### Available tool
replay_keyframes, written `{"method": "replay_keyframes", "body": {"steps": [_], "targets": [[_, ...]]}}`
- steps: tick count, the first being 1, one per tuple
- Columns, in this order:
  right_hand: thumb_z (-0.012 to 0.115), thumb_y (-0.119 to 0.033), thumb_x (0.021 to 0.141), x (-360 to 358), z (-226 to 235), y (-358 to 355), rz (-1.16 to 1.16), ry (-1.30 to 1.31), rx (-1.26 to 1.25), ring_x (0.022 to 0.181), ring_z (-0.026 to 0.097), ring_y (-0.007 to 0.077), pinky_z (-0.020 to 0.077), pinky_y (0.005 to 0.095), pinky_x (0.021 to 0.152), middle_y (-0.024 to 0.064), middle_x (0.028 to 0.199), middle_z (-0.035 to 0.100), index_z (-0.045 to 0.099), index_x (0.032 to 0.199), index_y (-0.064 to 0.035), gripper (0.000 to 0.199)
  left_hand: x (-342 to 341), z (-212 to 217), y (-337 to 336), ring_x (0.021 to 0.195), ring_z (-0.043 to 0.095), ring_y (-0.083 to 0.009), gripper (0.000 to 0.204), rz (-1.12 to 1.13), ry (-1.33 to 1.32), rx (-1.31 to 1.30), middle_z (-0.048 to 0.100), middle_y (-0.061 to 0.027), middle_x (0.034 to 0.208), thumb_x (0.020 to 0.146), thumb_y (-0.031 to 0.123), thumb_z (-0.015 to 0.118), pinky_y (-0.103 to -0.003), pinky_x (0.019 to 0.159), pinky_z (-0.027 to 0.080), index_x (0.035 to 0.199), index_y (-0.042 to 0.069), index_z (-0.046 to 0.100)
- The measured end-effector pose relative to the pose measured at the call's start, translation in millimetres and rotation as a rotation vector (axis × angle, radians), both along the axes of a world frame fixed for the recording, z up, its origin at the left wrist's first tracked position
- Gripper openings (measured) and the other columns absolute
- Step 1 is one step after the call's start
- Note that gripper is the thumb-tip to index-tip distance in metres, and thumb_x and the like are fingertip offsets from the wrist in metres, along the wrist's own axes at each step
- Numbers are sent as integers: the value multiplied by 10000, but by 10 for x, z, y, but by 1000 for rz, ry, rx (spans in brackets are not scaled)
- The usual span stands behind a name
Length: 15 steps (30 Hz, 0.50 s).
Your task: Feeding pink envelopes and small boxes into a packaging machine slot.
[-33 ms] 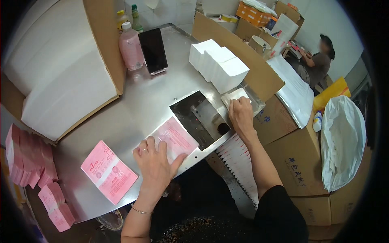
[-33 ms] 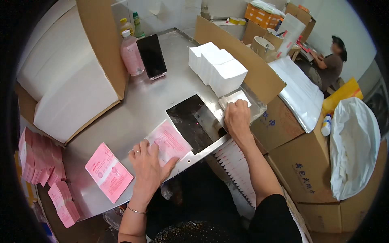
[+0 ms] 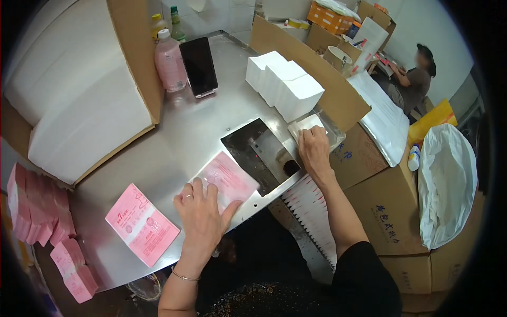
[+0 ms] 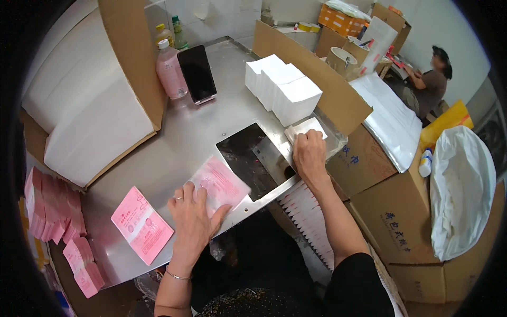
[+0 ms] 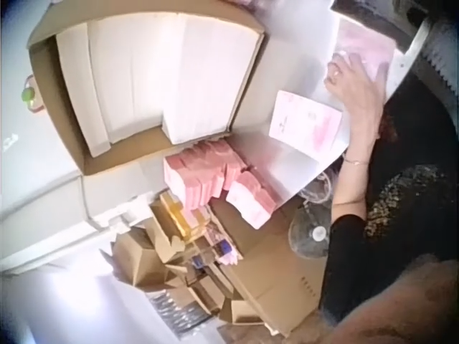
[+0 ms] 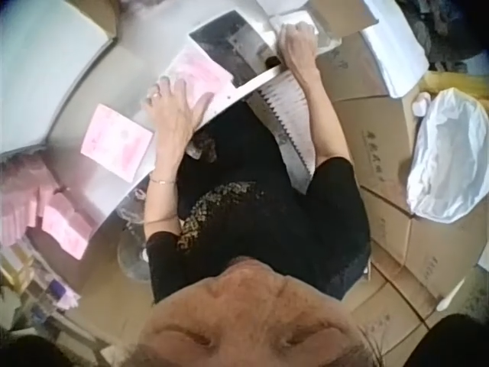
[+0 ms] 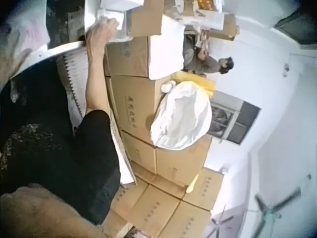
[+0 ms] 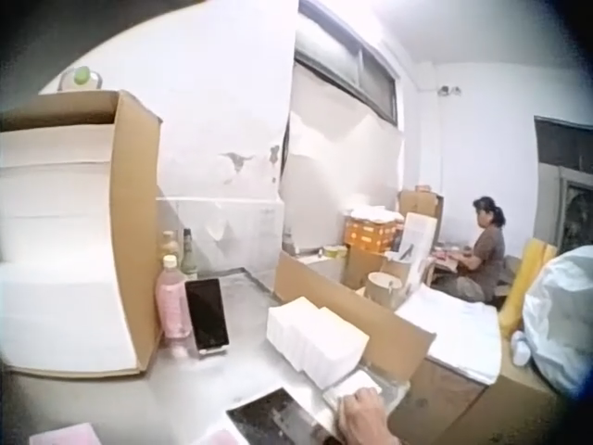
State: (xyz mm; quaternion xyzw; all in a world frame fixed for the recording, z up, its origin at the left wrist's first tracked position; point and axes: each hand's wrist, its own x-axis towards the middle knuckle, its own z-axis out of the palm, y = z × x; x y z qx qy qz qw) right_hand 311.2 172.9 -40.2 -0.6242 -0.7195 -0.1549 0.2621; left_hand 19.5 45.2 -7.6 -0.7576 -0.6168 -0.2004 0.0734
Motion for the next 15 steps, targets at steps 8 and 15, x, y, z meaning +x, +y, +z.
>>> {"method": "replay_keyframes", "body": {"steps": [8, 15], "targets": [[601, 12, 813, -438, 1, -318, 460, 137, 213, 1048, 639, 401, 522, 486, 941, 182, 1181, 652, 630, 1205, 10, 393, 34, -175, -91, 950, 533, -317, 500, -272, -230, -123, 557, -152, 1070, 772, 215, 709, -449, 728, 441, 1230, 36, 618], [623, -124, 819, -1238, -24, -746, 738, -220, -188, 993, 616, 367, 364, 677, 1059, 195, 1048, 615, 637, 1095, -8, 300, -32, -33, -109, 922, 516, -324, 745, -243, -261, -75, 529, -154, 986, 699, 230, 757, -423, 776, 413, 1391, 75, 530]]}}
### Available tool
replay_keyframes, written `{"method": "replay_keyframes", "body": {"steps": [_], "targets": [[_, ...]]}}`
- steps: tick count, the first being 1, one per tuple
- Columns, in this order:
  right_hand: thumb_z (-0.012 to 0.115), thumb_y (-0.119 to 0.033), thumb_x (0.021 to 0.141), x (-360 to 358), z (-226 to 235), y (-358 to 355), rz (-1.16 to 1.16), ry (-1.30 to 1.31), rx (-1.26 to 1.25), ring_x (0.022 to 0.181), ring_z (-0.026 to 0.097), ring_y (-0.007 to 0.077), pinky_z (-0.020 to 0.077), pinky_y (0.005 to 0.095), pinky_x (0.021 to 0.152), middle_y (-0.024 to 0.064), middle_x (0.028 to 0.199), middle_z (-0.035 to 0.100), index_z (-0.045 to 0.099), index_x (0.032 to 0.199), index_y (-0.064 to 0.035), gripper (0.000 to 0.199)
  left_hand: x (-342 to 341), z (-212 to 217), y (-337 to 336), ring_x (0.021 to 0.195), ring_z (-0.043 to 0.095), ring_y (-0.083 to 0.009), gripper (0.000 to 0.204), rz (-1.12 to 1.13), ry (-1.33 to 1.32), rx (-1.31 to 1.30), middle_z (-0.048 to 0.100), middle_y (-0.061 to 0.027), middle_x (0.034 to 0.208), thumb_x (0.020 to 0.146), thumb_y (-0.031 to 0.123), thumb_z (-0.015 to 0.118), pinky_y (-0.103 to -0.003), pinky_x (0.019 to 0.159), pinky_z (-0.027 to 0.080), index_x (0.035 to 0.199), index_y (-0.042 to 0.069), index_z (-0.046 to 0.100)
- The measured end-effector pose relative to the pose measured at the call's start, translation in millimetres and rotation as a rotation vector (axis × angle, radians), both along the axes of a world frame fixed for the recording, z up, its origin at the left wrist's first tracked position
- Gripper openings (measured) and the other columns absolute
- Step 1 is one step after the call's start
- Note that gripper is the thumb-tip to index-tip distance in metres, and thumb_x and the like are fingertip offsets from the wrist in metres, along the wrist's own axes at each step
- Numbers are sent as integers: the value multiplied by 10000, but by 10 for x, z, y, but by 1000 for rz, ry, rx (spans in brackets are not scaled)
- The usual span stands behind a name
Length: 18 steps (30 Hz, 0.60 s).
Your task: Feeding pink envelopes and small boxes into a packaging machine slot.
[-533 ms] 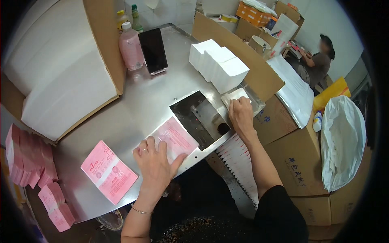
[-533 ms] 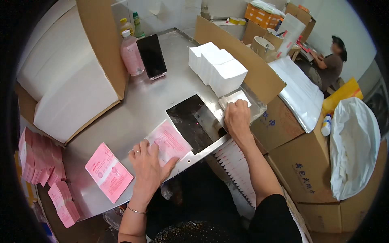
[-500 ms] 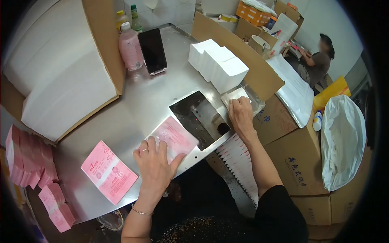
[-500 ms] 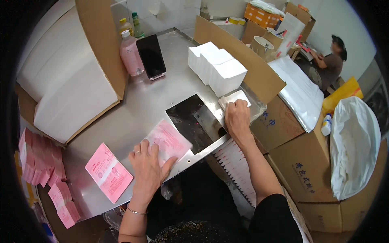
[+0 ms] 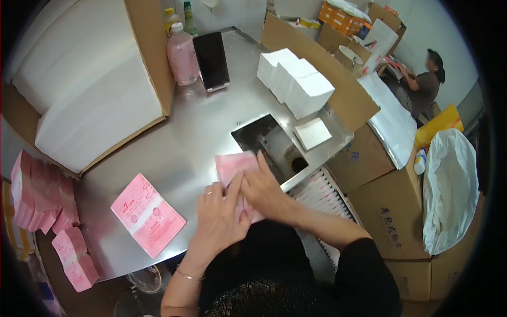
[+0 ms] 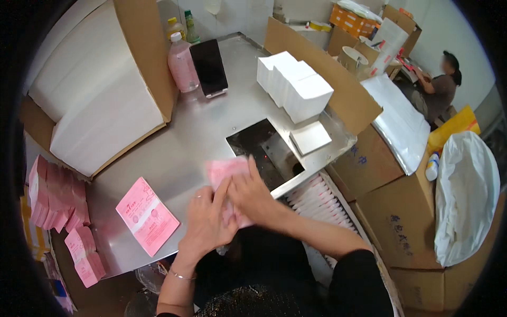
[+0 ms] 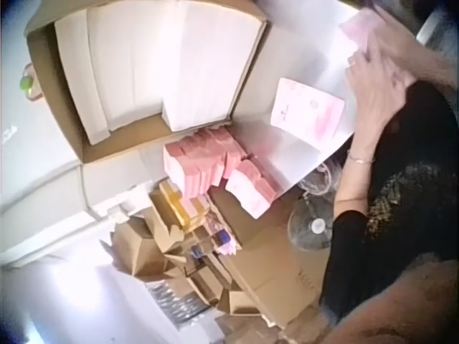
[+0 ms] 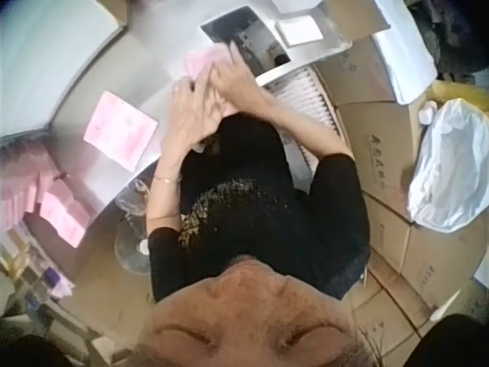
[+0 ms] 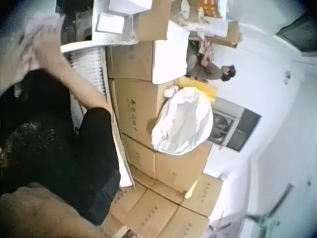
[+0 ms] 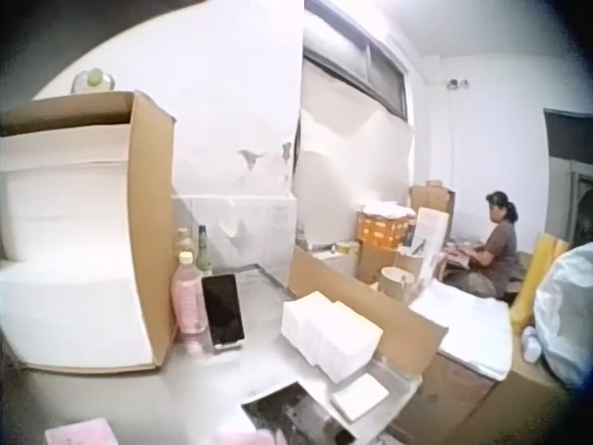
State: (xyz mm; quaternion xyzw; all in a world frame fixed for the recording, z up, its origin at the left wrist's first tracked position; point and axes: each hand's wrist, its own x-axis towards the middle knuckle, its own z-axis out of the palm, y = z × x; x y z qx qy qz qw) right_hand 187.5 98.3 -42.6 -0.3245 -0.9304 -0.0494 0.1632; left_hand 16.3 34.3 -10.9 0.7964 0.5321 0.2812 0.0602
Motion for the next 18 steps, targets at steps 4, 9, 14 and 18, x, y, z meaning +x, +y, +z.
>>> {"method": "replay_keyframes", "body": {"steps": [4, 9, 14, 18], "targets": [[560, -131, 863, -140, -161, 577, -213, 46, -29, 945, 620, 321, 357, 689, 1016, 175, 977, 654, 652, 1025, -43, 205, -9, 104, -67, 910, 520, -320, 672, 114, -28, -104, 526, -148, 961, 802, 100, 693, -409, 768, 422, 1438, 55, 479], [541, -55, 864, 368, -118, 727, -490, 74, -384, 747, 696, 433, 562, 514, 689, 265, 730, 669, 671, 758, 20, 184, -249, 154, -337, 967, 530, -322, 374, -36, 29, -112, 541, -152, 1012, 765, 58, 703, -453, 815, 422, 1131, 48, 626], [635, -113, 875, 646, 212, 442, -472, 276, 324, 776, 625, 316, 473, 430, 690, 135, 821, 631, 637, 916, -30, 93, -799, 237, -633, 1091, 517, -405, 326, 452, 18, 203, 563, -173, 1114, 622, -47, 559, -460, 928, 403, 924, 75, 582], [656, -154, 877, 1060, -23, 642, -727, 98, 312, 905, 574, 318, 455, 435, 785, 145, 890, 580, 634, 866, -13, 143, -1176, 106, -694, 1108, 510, -327, 288, 659, 187, -117, 563, -137, 1055, 748, 55, 625, -488, 1050, 298, 1034, 73, 594]]}}
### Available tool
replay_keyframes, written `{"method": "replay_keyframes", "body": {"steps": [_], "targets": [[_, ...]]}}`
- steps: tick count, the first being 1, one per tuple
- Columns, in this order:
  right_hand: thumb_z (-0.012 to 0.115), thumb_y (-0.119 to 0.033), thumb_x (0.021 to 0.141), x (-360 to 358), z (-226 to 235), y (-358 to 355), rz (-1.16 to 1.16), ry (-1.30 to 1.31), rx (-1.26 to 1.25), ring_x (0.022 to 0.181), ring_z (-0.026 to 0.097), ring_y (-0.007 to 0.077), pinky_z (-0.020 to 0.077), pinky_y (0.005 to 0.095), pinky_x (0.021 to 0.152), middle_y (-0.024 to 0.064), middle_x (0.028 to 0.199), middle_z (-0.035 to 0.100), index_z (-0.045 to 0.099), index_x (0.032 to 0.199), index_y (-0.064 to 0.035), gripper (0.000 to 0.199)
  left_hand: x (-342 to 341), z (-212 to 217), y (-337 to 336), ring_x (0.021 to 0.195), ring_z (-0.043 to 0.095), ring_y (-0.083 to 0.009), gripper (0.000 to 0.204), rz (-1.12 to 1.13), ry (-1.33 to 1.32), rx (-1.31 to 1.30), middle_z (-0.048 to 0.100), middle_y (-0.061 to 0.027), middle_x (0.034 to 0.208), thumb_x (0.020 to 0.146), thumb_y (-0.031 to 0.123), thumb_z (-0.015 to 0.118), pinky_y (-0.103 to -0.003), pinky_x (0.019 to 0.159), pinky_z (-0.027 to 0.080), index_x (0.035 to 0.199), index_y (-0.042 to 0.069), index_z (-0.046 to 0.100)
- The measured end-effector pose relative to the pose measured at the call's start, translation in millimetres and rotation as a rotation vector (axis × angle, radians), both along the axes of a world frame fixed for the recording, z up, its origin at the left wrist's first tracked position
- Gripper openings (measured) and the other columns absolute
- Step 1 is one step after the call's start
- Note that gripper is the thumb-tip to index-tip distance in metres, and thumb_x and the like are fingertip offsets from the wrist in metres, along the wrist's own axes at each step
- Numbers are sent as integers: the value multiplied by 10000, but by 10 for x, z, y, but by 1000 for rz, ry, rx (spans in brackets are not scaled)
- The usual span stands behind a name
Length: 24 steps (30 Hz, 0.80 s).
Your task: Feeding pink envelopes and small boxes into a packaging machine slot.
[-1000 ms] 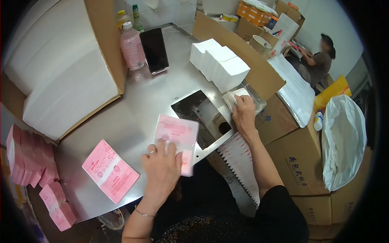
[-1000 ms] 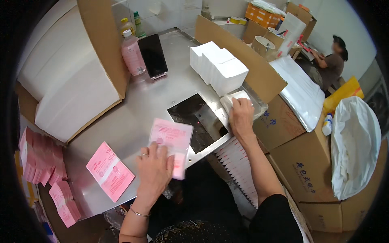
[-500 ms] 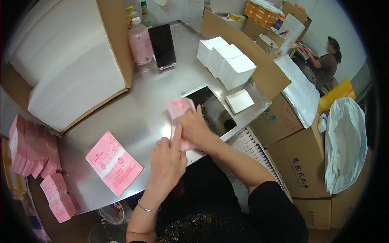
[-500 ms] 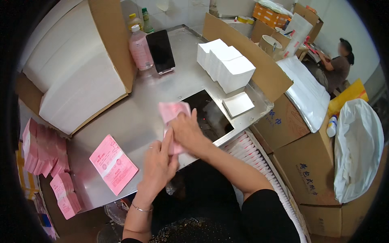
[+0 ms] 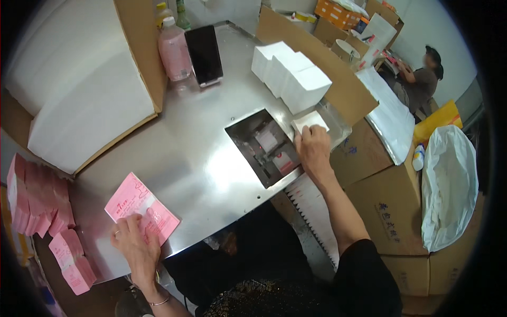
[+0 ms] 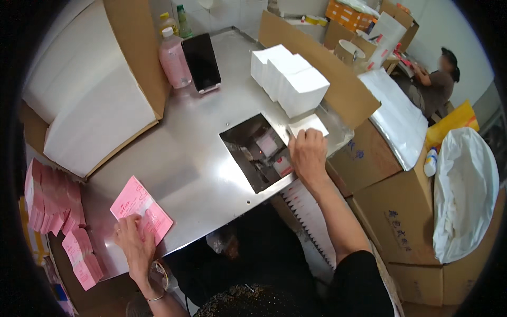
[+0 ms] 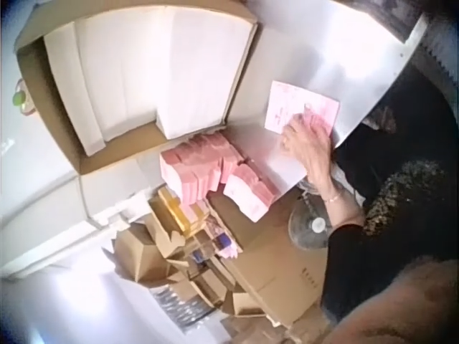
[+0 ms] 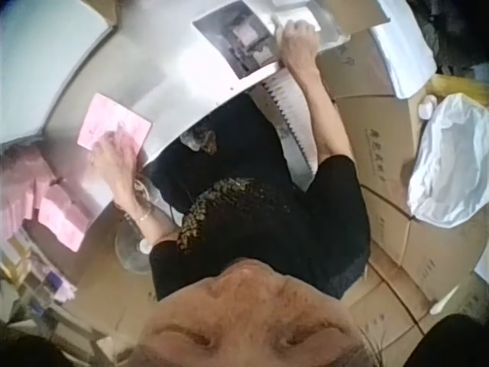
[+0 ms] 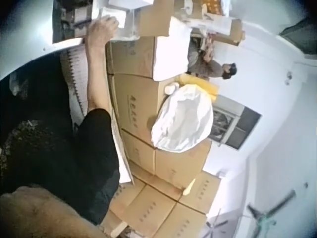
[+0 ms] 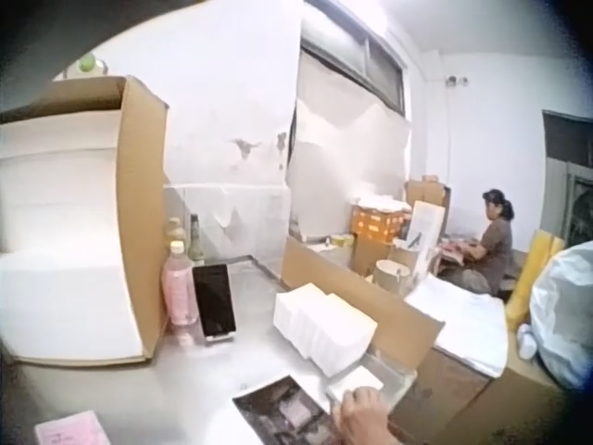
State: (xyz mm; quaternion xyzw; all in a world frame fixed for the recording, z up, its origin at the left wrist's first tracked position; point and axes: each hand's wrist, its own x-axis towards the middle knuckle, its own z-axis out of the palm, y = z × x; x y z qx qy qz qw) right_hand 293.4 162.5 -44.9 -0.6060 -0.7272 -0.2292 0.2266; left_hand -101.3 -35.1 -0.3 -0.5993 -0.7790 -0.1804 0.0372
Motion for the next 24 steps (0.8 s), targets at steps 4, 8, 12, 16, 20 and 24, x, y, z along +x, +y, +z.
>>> {"method": "replay_keyframes", "body": {"steps": [4, 8, 12, 16, 20, 24], "targets": [[633, -137, 889, 49, -27, 47, 42, 75, -10, 889, 573, 325, 457, 449, 782, 150, 862, 578, 639, 778, -6, 172, -74, 85, 20, 976, 513, -346, 263, -158, 41, 17, 539, -149, 953, 770, -47, 558, -491, 979, 352, 1014, 49, 574], [631, -143, 898, 68, -8, 33, 61, 188, -69, 904, 570, 332, 457, 456, 783, 162, 888, 588, 660, 808, 4, 175, 442, 243, 261, 912, 517, -356, 177, -399, -231, 129, 524, -161, 915, 837, -31, 576, -444, 845, 416, 1002, 30, 557], [634, -97, 873, 136, 34, 37, 59, 182, -112, 923, 572, 336, 459, 450, 787, 159, 902, 590, 673, 892, 9, 115, 1050, -121, 592, 937, 537, -358, 302, -647, -242, 95, 533, -173, 943, 806, -42, 625, -444, 792, 431, 1101, 17, 594], [613, 1, 797, 46, 124, -14, 166, 260, 96, 913, 581, 367, 466, 461, 808, 174, 969, 611, 651, 1057, 21, 263, 1273, -231, 650, 1055, 550, -377, 391, -733, -389, 92, 574, -201, 1115, 777, -27, 643, -454, 892, 458, 1164, -5, 599], [595, 0, 822, -705, 170, -555, 688, 247, 29, 1144, 610, 408, 471, 555, 1005, 203, 1167, 639, 624, 1185, -24, 365, 1206, -304, 702, 1207, 519, -407, 488, -730, -402, 182, 532, -251, 1305, 728, 78, 714, -461, 1012, 446, 1193, -4, 591], [624, -198, 831, -1104, 19, -1040, 938, 123, -2, 1018, 627, 332, 369, 692, 1046, 126, 1004, 621, 687, 1096, -99, 289, 989, -271, 669, 1303, 454, -476, 703, -527, -119, 136, 450, -300, 1441, 680, 282, 763, -524, 951, 415, 1305, 17, 582]]}}
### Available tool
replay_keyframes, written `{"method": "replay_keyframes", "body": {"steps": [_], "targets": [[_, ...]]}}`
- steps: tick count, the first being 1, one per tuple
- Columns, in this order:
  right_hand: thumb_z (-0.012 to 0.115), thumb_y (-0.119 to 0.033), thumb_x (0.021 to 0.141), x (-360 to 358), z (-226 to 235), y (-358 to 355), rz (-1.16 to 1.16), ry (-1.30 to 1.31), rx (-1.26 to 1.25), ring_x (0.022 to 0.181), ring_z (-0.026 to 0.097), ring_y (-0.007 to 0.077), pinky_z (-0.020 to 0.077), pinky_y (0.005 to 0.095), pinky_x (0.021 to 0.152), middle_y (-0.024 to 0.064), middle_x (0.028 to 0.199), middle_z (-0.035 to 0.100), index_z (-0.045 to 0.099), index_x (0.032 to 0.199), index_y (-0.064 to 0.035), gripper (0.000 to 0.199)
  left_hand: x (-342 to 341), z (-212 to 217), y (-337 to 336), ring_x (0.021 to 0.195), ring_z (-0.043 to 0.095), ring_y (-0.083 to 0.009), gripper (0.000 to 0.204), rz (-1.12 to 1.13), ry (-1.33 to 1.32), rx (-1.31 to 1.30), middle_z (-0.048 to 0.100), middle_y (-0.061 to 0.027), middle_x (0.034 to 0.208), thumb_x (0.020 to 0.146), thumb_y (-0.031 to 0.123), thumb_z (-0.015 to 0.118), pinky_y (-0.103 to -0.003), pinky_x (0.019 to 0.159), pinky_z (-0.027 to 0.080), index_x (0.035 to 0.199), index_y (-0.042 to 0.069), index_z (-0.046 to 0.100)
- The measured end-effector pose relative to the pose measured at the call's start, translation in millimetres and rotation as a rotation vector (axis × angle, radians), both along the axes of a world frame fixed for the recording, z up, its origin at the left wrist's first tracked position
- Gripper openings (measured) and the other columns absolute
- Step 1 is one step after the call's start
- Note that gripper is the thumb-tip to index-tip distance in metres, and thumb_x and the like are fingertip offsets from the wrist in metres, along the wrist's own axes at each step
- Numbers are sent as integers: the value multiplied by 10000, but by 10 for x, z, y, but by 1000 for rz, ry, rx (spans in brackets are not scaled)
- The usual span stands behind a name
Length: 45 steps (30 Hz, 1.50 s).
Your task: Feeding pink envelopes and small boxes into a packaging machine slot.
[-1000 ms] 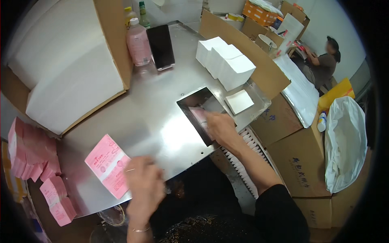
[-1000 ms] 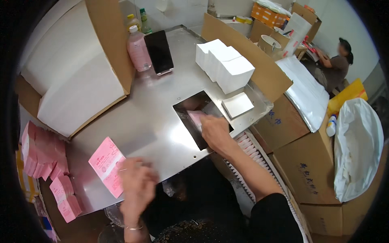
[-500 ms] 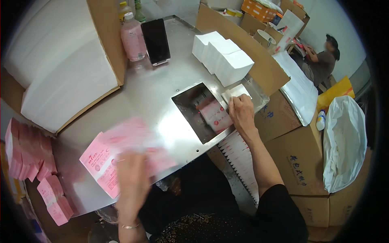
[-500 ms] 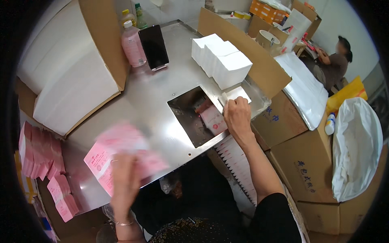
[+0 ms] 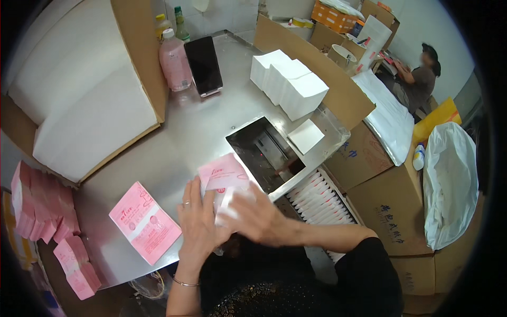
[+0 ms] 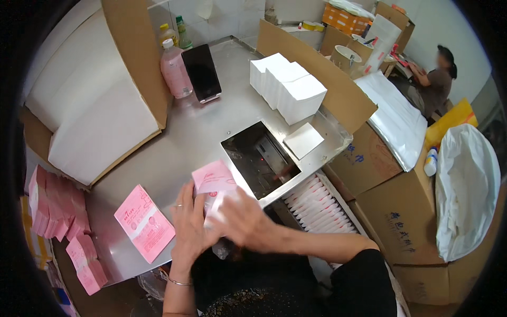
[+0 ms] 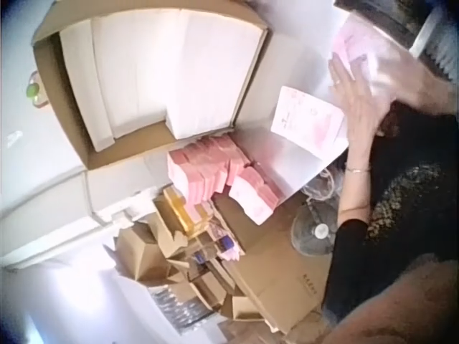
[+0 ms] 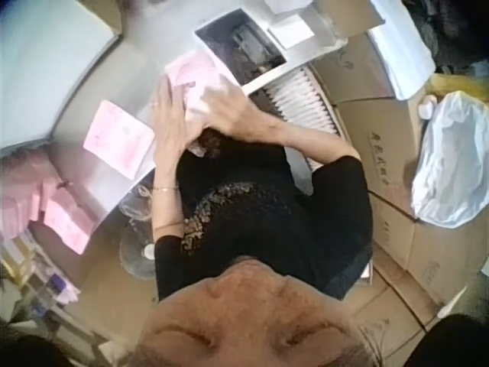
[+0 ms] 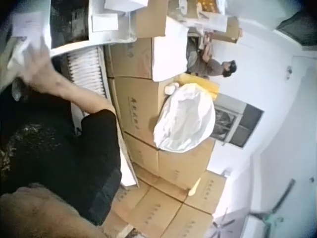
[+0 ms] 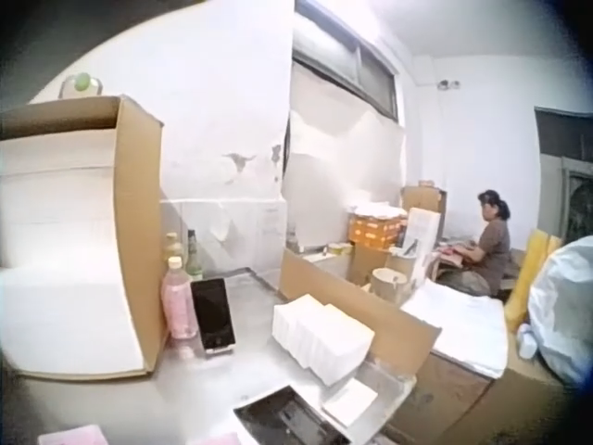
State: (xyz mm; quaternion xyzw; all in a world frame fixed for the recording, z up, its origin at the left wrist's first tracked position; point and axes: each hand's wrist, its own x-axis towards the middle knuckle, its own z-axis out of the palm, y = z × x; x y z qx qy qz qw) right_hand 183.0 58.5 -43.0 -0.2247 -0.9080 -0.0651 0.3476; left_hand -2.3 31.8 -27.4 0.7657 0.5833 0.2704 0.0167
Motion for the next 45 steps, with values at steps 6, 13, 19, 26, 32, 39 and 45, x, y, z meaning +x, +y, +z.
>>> {"method": "replay_keyframes", "body": {"steps": [6, 13, 19, 26, 32, 39, 45], "targets": [[629, -95, 770, -461, 155, 416, -133, -167, -199, 1024, 614, 299, 230, 694, 1092, 175, 966, 614, 621, 942, -12, 191, 238, 33, 118, 1434, 283, -491, 812, 114, -12, 83, 299, -288, 1560, 700, 364, 760, -571, 1073, 289, 1393, 43, 486], [699, -170, 834, 903, 168, 717, -922, 33, -260, 1054, 537, 385, 452, 466, 898, 206, 1093, 574, 595, 1144, 28, 382, 182, 61, 34, 1128, 508, -410, 515, 129, 140, 47, 537, -204, 1355, 823, 349, 684, -500, 893, 369, 1274, 108, 627], [704, -236, 831, 1098, -64, 836, -830, 78, -275, 961, 592, 295, 486, 439, 789, 102, 978, 607, 686, 918, -37, 217, 249, 137, 98, 924, 502, -344, 643, 186, 239, 50, 557, -188, 1110, 783, 565, 733, -483, 823, 376, 1246, 127, 643], [680, -59, 813, 1264, 1158, 1360, -814, 462, 207, 960, 598, 274, 488, 392, 832, 87, 1025, 656, 753, 1012, -92, 215, 166, 157, 53, 955, 514, -354, 565, 150, 201, -6, 539, -181, 1069, 819, 499, 732, -473, 817, 403, 1183, 76, 642], [700, -156, 791, 1278, 906, 1878, -850, -39, 183, 1000, 560, 278, 432, 427, 806, 94, 973, 634, 750, 960, -90, 188, 217, 22, 104, 927, 510, -348, 485, 147, 85, 79, 529, -167, 1033, 817, 327, 732, -439, 740, 432, 1214, 65, 633], [668, -232, 872, 1217, 731, 1913, -800, -43, 117, 896, 589, 303, 469, 467, 751, 123, 875, 616, 726, 872, -36, 204, 219, 17, 78, 993, 493, -354, 477, 163, 61, 46, 533, -180, 1092, 822, 332, 726, -462, 794, 423, 1209, 69, 639], [659, -240, 894, 1191, 754, 1904, -807, 24, 4, 891, 586, 302, 470, 472, 743, 136, 879, 613, 724, 858, -29, 224, 211, 23, 79, 1073, 463, -364, 489, 185, 160, 141, 529, -187, 1224, 834, 394, 718, -512, 933, 337, 1180, 58, 637]]}}
